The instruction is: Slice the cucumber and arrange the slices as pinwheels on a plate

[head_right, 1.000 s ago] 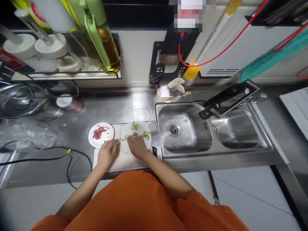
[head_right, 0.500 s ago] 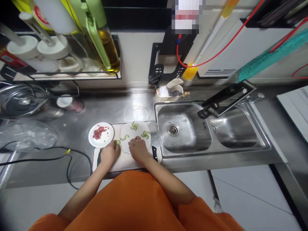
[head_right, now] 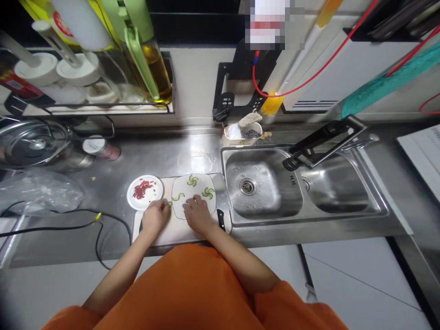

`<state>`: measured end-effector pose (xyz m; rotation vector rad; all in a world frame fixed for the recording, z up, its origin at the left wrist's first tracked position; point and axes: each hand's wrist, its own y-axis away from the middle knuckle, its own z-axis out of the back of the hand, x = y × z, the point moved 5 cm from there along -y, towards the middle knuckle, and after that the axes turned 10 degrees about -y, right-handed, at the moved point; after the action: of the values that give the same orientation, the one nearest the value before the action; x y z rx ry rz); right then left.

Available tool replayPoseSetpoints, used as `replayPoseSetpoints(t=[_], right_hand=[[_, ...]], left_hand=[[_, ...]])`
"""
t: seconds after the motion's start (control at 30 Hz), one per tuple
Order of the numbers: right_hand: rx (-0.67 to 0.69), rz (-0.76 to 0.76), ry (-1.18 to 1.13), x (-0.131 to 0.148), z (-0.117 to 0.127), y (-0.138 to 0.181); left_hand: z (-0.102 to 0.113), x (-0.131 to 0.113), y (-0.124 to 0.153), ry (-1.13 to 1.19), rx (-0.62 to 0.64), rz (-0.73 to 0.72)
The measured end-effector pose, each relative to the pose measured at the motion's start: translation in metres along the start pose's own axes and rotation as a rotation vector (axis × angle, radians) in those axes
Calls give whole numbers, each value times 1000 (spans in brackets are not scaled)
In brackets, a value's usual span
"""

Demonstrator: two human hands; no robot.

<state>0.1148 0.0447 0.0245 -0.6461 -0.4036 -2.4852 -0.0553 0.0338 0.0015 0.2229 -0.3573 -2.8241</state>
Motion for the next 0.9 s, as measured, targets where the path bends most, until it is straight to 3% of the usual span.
replayPoseSetpoints(t=[0.13,0.43,0.53,0.7,0.9], right_hand=[[-18,4,-43,1,1,-4],[-63,29,-242,16,-2,-24],[-56,1,-263,17,-2,-23],[-117,-30,-317,9,3,-18],[-264,-12,-482,-2,8,-14]], left_hand=[[2,2,-1,50,-37,-59],[24,-6,15,326,30,-304],[27,-10,18,398,48,-304],[17,-7,10,736,205,-51],[-11,-18,13,1239,747,351]])
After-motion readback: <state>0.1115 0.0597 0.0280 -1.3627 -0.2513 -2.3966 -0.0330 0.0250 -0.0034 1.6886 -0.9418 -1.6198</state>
